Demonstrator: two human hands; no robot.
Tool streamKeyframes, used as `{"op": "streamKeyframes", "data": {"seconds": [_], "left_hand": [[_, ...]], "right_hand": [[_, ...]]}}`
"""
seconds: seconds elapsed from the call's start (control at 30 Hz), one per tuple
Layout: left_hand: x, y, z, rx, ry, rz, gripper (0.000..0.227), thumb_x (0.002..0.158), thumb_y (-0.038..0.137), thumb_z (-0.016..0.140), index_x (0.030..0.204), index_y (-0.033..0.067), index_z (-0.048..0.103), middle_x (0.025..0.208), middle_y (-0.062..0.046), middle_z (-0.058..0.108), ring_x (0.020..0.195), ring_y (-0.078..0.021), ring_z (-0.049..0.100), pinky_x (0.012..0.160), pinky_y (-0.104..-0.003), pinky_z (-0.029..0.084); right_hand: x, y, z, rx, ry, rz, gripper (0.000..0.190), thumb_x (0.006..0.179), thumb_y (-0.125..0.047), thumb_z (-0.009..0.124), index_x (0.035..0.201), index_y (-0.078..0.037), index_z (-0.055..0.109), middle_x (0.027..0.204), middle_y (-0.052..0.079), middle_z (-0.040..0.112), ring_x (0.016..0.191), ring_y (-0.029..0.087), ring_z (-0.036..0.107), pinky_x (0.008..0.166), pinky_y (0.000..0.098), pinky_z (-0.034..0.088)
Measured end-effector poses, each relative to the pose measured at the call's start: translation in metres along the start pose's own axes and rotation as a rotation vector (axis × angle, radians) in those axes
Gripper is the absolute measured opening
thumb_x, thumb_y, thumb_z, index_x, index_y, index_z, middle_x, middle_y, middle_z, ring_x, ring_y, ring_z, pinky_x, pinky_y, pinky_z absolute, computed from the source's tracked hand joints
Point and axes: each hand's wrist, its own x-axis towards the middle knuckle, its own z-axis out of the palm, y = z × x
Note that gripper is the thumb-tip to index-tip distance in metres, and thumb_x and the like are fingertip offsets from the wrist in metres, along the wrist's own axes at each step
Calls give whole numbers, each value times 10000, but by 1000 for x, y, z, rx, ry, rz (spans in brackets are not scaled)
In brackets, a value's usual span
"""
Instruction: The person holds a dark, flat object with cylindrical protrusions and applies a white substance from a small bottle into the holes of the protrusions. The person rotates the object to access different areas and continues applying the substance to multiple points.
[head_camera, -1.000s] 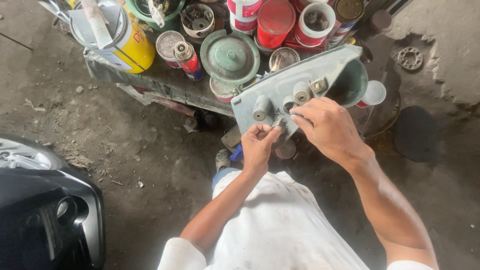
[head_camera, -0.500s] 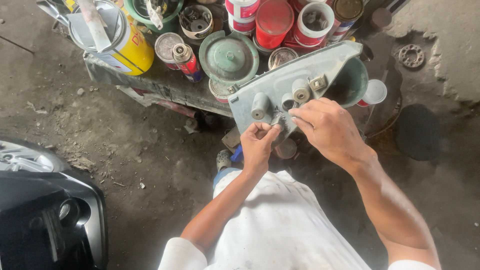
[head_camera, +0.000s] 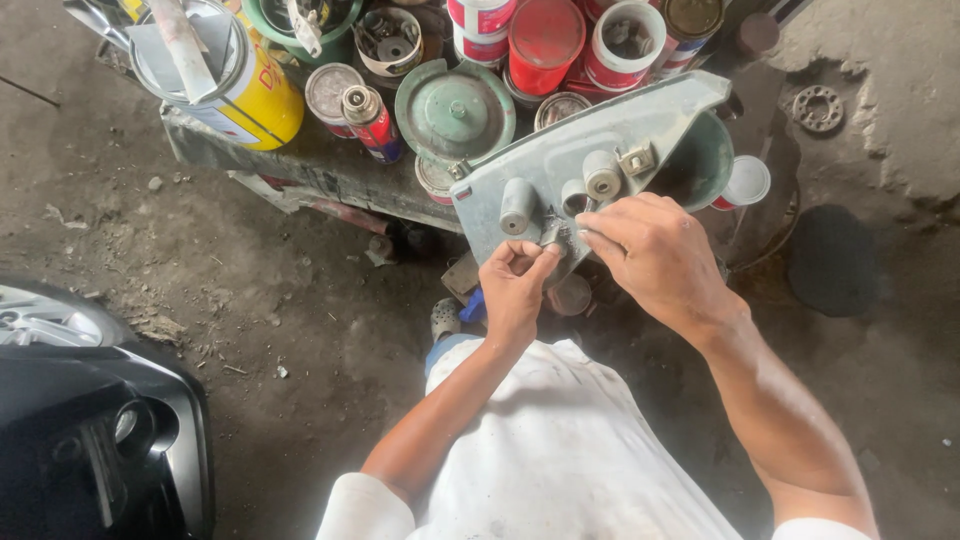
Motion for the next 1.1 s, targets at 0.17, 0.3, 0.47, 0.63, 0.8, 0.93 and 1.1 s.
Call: {"op": "streamKeyframes", "data": {"seconds": [0.17, 0.3, 0.47, 0.63, 0.8, 0.93, 1.1], "left_hand": [[-1, 1, -1, -17, -6, 1, 174, 896, 3, 776, 886, 28, 604, 829, -11, 676, 723, -41, 604, 642, -183, 485], [-1, 0, 0, -27, -1, 28, 179, 898, 6, 779, 886, 30, 602, 826, -8, 673, 723, -39, 602, 638, -177, 480], [-2, 7, 3, -26, 15, 42, 185, 895, 12, 784, 884, 37, 600, 816, 1, 663, 711, -33, 594, 623, -173, 466], [-4, 11, 6, -13, 30, 33, 188, 899, 31, 787, 876, 42, 601, 799, 7, 652, 679, -29, 562, 571, -176, 418], [-4, 11, 7, -63, 44, 49, 177, 900, 20, 783, 890, 41, 607, 813, 9, 648, 683, -26, 550, 568, -171, 407], [-6, 13, 9, -97, 57, 40, 171, 902, 14, 774, 902, 40, 605, 831, 10, 646, 703, -26, 562, 578, -175, 430], [-6, 13, 10, -130, 65, 30, 174, 904, 14, 770, 912, 39, 598, 846, 5, 652, 718, -33, 580, 595, -182, 457]], "right_hand": [[-3, -7, -3, -11, 5, -6, 221, 893, -100, 768, 1108, -47, 749, 971, 98, 729, 936, 288, 687, 849, 412, 524], [-16, -9, 0, 15, 3, 54, 319, 897, -119, 765, 1212, -77, 729, 1048, 111, 732, 969, 305, 681, 853, 408, 539], [-33, -2, 21, 19, -158, 181, 569, 849, -213, 783, 1391, -160, 617, 964, 113, 703, 892, 306, 679, 786, 428, 543], [-31, 0, 35, -170, -415, 297, 900, 831, -311, 769, 1608, -230, 323, 827, 120, 678, 782, 339, 678, 727, 470, 543], [-30, -1, 44, -217, -418, 257, 906, 839, -348, 760, 1608, -233, 295, 807, 125, 687, 772, 341, 688, 707, 473, 550], [-27, -6, 52, -255, -430, 302, 933, 847, -375, 752, 1622, -227, 254, 781, 142, 698, 749, 354, 698, 680, 487, 559], [-29, -9, 59, -271, -421, 299, 961, 842, -368, 757, 1631, -210, 231, 754, 156, 697, 730, 360, 700, 675, 486, 566]]}}
